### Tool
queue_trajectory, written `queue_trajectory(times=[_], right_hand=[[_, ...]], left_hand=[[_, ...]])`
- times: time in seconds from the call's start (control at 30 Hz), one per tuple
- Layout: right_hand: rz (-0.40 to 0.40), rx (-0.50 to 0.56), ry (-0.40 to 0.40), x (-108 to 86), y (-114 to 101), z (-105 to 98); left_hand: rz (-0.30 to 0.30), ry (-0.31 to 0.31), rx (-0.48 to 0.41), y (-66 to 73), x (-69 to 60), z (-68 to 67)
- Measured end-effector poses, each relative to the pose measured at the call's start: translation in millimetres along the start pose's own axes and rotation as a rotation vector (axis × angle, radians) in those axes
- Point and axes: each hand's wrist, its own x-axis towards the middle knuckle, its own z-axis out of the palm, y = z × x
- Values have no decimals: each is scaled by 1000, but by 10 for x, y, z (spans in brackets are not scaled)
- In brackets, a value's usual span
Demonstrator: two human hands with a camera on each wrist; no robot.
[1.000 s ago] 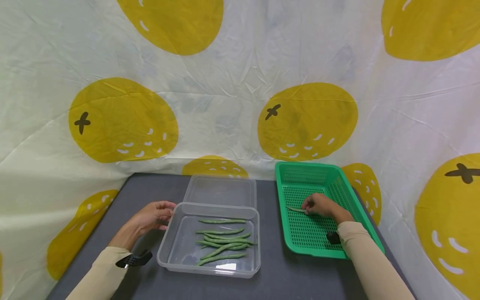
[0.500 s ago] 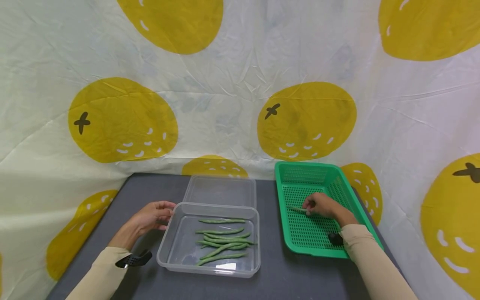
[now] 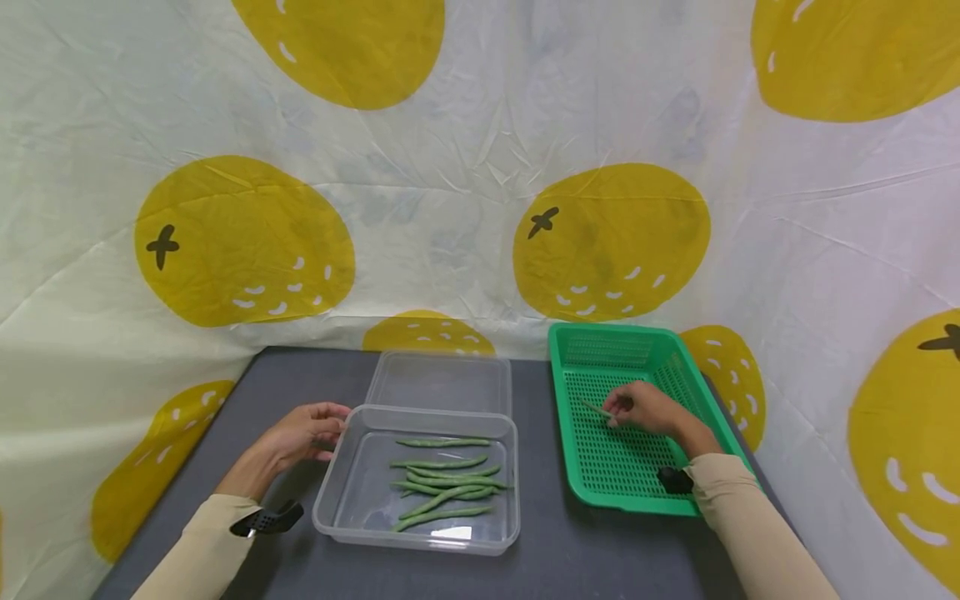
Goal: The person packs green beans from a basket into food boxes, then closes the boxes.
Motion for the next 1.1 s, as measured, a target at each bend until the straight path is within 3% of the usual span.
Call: queue_trajectory(times=[0.23,0.73,1.1], right_hand=[[-14,44,21,2,-105,-44],[-55,10,90,12,-423,-83],[-106,80,114,31,-690,-74]], left_hand=[[-2,-2,-3,9,-6,0],[-11,-7,-13,22,-17,-4],[-13,-2,-13,27,-14,-3]])
